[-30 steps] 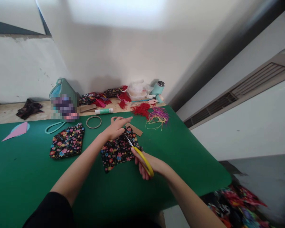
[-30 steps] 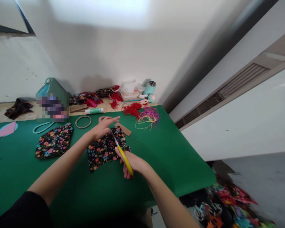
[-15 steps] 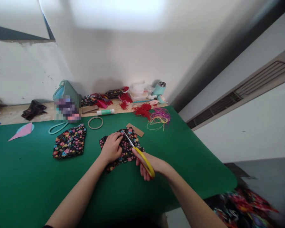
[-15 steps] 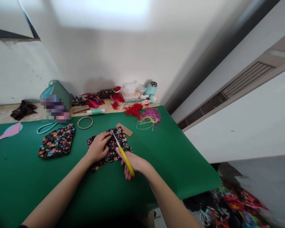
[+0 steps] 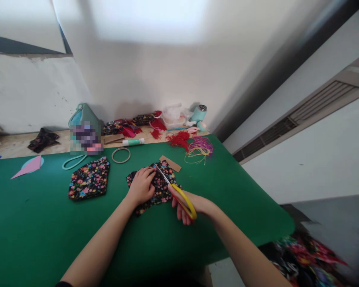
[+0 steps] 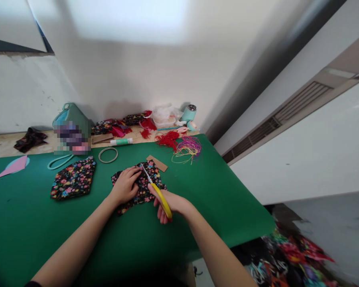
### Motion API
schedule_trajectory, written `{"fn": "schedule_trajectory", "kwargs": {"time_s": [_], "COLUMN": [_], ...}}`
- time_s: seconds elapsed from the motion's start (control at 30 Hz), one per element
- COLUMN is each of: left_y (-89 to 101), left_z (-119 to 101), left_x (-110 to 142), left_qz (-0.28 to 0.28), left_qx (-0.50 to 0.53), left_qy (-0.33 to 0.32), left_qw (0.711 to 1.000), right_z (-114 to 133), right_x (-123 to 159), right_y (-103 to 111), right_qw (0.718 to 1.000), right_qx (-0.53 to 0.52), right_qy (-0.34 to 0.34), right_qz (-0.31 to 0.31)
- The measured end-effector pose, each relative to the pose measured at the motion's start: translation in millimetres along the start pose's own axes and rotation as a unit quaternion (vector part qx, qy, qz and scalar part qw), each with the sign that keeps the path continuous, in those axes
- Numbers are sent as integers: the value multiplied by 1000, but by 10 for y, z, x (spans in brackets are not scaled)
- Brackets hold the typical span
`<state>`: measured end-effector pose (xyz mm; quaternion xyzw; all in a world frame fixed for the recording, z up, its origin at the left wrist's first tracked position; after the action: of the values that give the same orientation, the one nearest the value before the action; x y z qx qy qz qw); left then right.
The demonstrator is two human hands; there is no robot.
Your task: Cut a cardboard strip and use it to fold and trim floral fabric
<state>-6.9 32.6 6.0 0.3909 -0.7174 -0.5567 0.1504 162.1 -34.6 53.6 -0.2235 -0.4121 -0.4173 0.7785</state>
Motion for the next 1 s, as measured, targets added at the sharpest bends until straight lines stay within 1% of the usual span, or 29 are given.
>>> {"fn": "schedule_trajectory", "kwargs": {"time_s": [0.17, 0.33, 0.47, 0.57, 0.67, 0.73, 0.77, 0.8, 0.83, 0.87, 0.9, 0.97, 1.0], "left_y": [5, 12, 9, -6, 31, 120, 182, 245, 303, 353, 392, 439, 445], "left_z": [-7, -8, -10, -13, -11, -10, -14, -20, -29, -40, -50, -58, -60], "left_x": [3, 2, -2, 12, 13, -36, -86, -156, -243, -344, -452, -668, -767], "left_qz": [10, 17, 20, 18, -4, -32, -39, -26, 11, 61, 126, 241, 295], "left_qx": [-3, -2, 3, 16, 56, 98, 118, 129, 134, 134, 129, 86, 65], "left_qy": [2, 5, 6, 8, 13, 4, -11, -28, -49, -66, -79, -75, -71], "left_qw": [1000, 1000, 1000, 1000, 998, 995, 992, 991, 990, 987, 980, 964, 951], "right_z": [-17, -37, -40, -47, -62, -75, -82, -89, -94, -98, -101, -103, -102], "right_x": [-29, -58, -64, -76, -98, -113, -121, -129, -139, -150, -163, -189, -200], "right_y": [-10, -5, 0, -4, -19, -26, -26, -23, -18, -13, -9, -5, -4], "right_qw": [1000, 1000, 1000, 1000, 1000, 1000, 1000, 1000, 999, 999, 999, 1000, 1000], "right_qx": [12, -6, -27, -11, -8, -21, -26, -30, -32, -32, -32, -29, -26], "right_qy": [-5, -23, -12, -1, 9, 9, 7, 4, 3, 1, 0, -6, -12], "right_qz": [-10, -14, -3, -11, -11, -2, 0, 0, -1, -3, -3, 1, 5]}}
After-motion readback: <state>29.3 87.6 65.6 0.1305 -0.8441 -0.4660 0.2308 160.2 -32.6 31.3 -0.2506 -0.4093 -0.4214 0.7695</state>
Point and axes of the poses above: each hand's wrist, its own x-axis away from the middle knuckle, its own y-axis out of the back of the hand, z = x × y, the point moved 2 cm from there along -x, towards the middle knuckle, and after that the axes turned 6 degrees about z, right-handed, at the moved point
